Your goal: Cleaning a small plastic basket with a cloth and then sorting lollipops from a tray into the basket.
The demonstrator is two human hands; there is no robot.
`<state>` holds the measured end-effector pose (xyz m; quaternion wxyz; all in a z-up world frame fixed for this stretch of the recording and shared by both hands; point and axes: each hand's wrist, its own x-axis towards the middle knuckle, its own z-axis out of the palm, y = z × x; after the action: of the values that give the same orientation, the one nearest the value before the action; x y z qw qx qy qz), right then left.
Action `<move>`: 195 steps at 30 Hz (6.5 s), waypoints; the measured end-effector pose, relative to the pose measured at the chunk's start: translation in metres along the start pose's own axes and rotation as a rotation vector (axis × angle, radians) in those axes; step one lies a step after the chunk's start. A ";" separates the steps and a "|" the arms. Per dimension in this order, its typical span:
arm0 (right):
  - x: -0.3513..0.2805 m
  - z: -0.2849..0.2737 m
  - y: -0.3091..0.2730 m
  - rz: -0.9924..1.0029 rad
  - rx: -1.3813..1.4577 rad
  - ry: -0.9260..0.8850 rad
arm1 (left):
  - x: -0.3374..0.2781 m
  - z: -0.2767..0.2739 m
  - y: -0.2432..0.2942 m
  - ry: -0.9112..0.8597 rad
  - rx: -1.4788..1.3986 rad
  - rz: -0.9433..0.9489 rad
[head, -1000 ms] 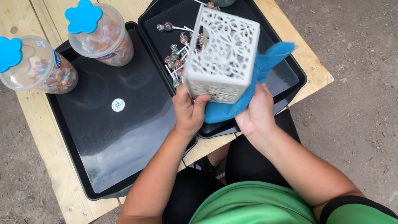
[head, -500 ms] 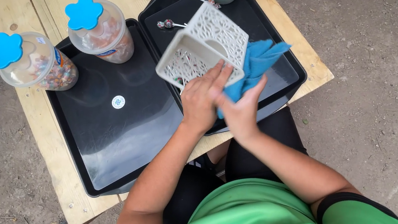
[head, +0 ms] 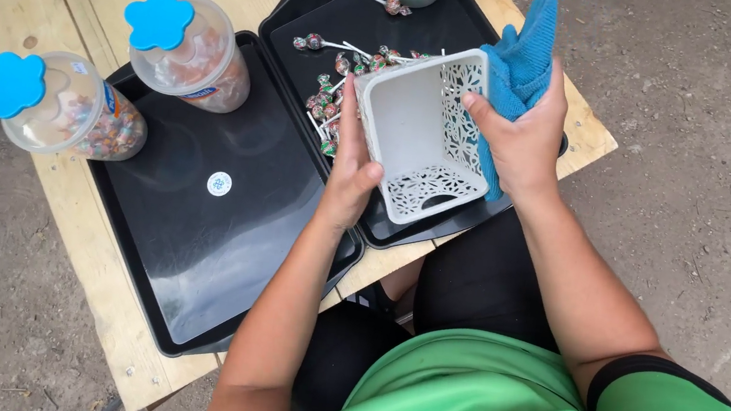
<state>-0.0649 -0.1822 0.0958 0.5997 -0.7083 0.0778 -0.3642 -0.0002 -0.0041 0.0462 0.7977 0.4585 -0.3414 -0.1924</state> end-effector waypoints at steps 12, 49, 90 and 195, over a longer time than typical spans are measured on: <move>-0.020 0.023 -0.026 -0.415 -0.757 -0.127 | 0.000 0.010 0.001 0.161 0.178 0.128; -0.017 0.037 0.001 -0.303 -1.077 -0.681 | 0.001 -0.020 -0.026 -0.003 0.191 0.012; -0.015 0.025 -0.030 -0.189 -0.549 -0.612 | -0.003 -0.019 -0.047 -0.011 0.034 0.036; -0.004 -0.067 0.037 0.091 -0.007 -0.056 | 0.089 0.031 -0.068 0.185 1.075 -0.701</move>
<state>-0.0963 -0.2432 0.0612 0.6149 -0.7161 0.0947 -0.3163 0.0396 -0.1124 0.0312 0.3727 0.8929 -0.1501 -0.2033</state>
